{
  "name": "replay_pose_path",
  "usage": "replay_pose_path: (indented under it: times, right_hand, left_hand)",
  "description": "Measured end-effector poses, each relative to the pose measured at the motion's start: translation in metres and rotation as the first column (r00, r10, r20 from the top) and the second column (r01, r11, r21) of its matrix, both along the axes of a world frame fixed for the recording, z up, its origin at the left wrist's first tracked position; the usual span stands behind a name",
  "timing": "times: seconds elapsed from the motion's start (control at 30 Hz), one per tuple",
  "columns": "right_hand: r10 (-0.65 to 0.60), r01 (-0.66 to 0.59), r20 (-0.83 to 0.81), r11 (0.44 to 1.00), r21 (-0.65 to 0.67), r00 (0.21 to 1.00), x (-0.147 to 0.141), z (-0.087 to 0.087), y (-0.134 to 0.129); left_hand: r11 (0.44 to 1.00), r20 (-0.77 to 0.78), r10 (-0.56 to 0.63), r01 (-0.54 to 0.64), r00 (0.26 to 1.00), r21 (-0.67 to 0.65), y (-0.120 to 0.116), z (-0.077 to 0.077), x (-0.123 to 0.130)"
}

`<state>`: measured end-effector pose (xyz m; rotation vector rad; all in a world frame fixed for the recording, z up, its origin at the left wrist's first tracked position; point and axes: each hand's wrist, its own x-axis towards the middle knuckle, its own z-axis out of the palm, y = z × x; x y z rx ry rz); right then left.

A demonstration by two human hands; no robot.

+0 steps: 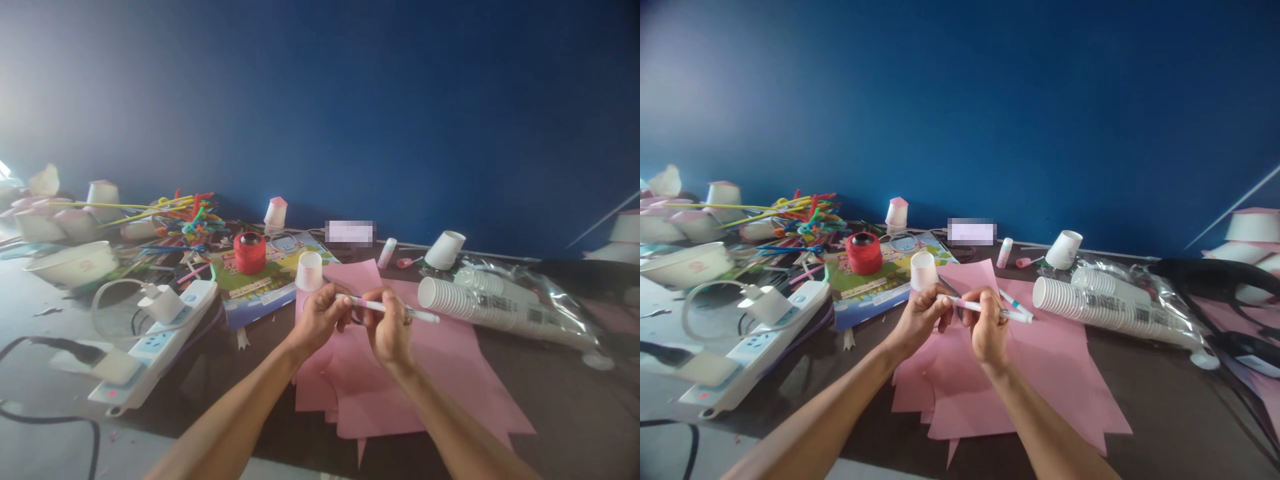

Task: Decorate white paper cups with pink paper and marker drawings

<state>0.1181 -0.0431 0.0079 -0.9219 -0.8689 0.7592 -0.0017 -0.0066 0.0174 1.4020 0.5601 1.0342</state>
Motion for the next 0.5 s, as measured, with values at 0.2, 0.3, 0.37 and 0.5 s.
replay_pose_path:
  times: [0.2,0.3,0.37,0.5]
  right_hand:
    - [-0.013,0.012,-0.046,1.0,-0.016,0.999,-0.004,0.0022,-0.0031]
    - [-0.009,0.008,-0.048,0.999,-0.036,0.999,-0.0045,0.0012,-0.0019]
    - [-0.013,0.012,-0.023,0.998,-0.062,1.0,-0.0039,0.0,0.0006]
    - [-0.012,0.012,0.007,0.997,-0.074,1.0,0.0005,0.0036,0.0056]
  left_hand:
    - [1.0,-0.019,0.009,-0.009,1.0,-0.006,-0.0032,0.0018,-0.0002]
    - [1.0,-0.031,0.015,-0.014,0.999,0.006,-0.0012,0.0,-0.0006]
    - [1.0,-0.053,0.015,-0.015,0.998,0.01,0.0016,0.0003,-0.0008]
    - [0.999,-0.116,0.044,-0.04,0.992,0.032,0.0059,0.0065,-0.0017]
